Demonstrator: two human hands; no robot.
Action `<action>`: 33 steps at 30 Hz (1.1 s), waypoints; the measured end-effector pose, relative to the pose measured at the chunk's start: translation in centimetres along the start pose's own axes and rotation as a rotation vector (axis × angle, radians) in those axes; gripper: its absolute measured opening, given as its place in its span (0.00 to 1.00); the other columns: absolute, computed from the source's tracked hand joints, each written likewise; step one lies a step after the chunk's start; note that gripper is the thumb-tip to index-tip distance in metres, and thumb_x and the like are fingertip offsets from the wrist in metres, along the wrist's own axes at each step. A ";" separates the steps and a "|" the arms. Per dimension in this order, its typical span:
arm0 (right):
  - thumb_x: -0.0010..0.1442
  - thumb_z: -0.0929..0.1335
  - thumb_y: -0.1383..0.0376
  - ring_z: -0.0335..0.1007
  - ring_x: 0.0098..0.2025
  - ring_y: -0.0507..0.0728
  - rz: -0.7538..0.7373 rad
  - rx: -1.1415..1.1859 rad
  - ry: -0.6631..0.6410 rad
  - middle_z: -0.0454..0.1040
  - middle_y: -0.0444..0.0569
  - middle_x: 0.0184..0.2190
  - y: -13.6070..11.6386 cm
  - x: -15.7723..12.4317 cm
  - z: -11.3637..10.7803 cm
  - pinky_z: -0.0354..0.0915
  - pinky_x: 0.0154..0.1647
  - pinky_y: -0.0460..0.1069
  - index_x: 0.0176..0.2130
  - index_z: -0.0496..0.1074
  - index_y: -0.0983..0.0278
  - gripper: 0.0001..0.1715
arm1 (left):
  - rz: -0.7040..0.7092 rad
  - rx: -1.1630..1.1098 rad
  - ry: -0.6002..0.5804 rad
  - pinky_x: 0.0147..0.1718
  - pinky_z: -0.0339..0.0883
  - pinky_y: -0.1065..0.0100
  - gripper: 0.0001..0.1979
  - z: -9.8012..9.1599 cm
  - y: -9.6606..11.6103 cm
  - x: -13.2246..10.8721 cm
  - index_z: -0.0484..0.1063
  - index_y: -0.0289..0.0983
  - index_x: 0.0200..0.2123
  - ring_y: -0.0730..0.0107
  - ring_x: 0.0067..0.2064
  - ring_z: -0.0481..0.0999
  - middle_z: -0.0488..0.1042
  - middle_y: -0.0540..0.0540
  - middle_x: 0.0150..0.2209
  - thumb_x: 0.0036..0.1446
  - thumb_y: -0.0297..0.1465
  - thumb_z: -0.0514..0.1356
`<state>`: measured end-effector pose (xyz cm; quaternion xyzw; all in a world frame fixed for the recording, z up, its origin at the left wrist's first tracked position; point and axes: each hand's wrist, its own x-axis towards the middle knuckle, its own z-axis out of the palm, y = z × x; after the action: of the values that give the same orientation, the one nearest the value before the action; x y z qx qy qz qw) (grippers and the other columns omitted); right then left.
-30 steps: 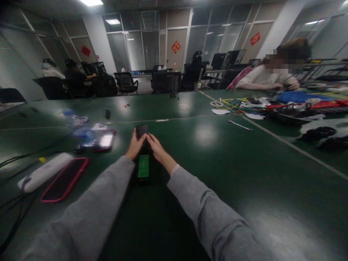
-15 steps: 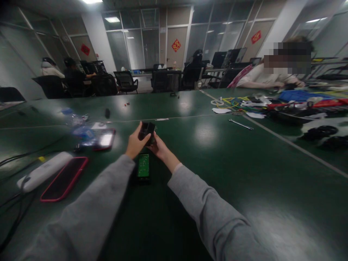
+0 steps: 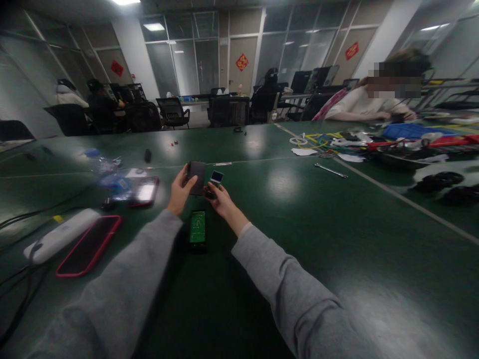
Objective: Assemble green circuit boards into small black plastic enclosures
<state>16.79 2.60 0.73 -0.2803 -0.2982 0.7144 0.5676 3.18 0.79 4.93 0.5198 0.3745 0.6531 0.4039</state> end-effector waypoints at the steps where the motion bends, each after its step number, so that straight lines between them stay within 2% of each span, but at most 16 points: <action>1: 0.46 0.75 0.63 0.71 0.39 0.54 -0.021 -0.039 0.001 0.73 0.43 0.37 -0.1 0.1 -0.2 0.71 0.38 0.49 0.39 0.68 0.59 0.20 | -0.045 -0.049 0.022 0.55 0.64 0.57 0.31 -0.2 -0.1 0.1 0.62 0.40 0.58 0.59 0.55 0.70 0.69 0.42 0.55 0.51 0.35 0.64; 5: 0.47 0.74 0.57 0.69 0.43 0.54 -0.211 -0.399 0.085 0.72 0.45 0.40 -1.1 1.1 -1.9 0.67 0.47 0.51 0.42 0.67 0.61 0.25 | -0.245 -0.231 0.144 0.45 0.71 0.62 0.29 -2.1 -1.9 0.6 0.64 0.39 0.56 0.63 0.47 0.76 0.75 0.42 0.46 0.50 0.33 0.65; 7: 0.47 0.74 0.54 0.68 0.46 0.56 -0.319 -0.571 0.172 0.71 0.49 0.45 -1.7 1.8 -3.1 0.64 0.52 0.52 0.46 0.65 0.63 0.30 | -0.327 -0.243 0.153 0.40 0.72 0.64 0.30 -3.1 -3.0 0.8 0.64 0.38 0.55 0.65 0.42 0.78 0.76 0.43 0.43 0.48 0.32 0.66; 10: 0.49 0.73 0.53 0.67 0.49 0.57 -0.411 -0.760 0.298 0.69 0.53 0.48 -2.6 2.6 -5.0 0.61 0.54 0.54 0.52 0.60 0.65 0.37 | -0.361 -0.251 0.128 0.36 0.72 0.65 0.31 -4.0 -3.9 0.9 0.63 0.37 0.56 0.65 0.37 0.79 0.77 0.43 0.39 0.48 0.33 0.66; 14: 0.49 0.73 0.54 0.67 0.49 0.60 -0.428 -0.967 0.328 0.70 0.55 0.48 -3.4 3.3 -7.1 0.61 0.54 0.56 0.54 0.60 0.66 0.39 | -0.370 -0.287 0.083 0.33 0.72 0.65 0.31 -4.1 -3.9 1.0 0.62 0.36 0.55 0.63 0.35 0.79 0.78 0.43 0.36 0.48 0.34 0.66; 21: 0.51 0.72 0.55 0.69 0.46 0.60 -0.375 -1.010 0.267 0.73 0.53 0.42 -4.7 3.7 -8.7 0.64 0.51 0.57 0.48 0.69 0.65 0.28 | -0.379 -0.330 0.053 0.30 0.70 0.67 0.28 -4.3 -3.6 1.1 0.65 0.35 0.52 0.61 0.37 0.79 0.78 0.42 0.36 0.48 0.36 0.65; 28: 0.56 0.70 0.58 0.72 0.40 0.58 -0.318 -0.946 0.150 0.75 0.53 0.39 -5.6 3.9 -9.4 0.66 0.48 0.56 0.45 0.72 0.68 0.21 | -0.414 -0.338 0.050 0.31 0.70 0.67 0.28 -4.2 -3.5 1.0 0.66 0.34 0.51 0.60 0.37 0.79 0.78 0.42 0.35 0.47 0.36 0.66; 33: 0.58 0.69 0.61 0.73 0.38 0.56 -0.270 -0.914 0.172 0.76 0.53 0.38 -5.8 4.2 -9.5 0.67 0.46 0.55 0.45 0.72 0.68 0.17 | -0.432 -0.349 0.047 0.32 0.70 0.67 0.29 -4.2 -3.2 0.9 0.65 0.34 0.52 0.61 0.37 0.79 0.78 0.42 0.35 0.47 0.36 0.66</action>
<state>26.71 8.76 -1.49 -0.5177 -0.5675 0.4043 0.4965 -0.60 2.61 1.57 0.3351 0.3679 0.6182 0.6084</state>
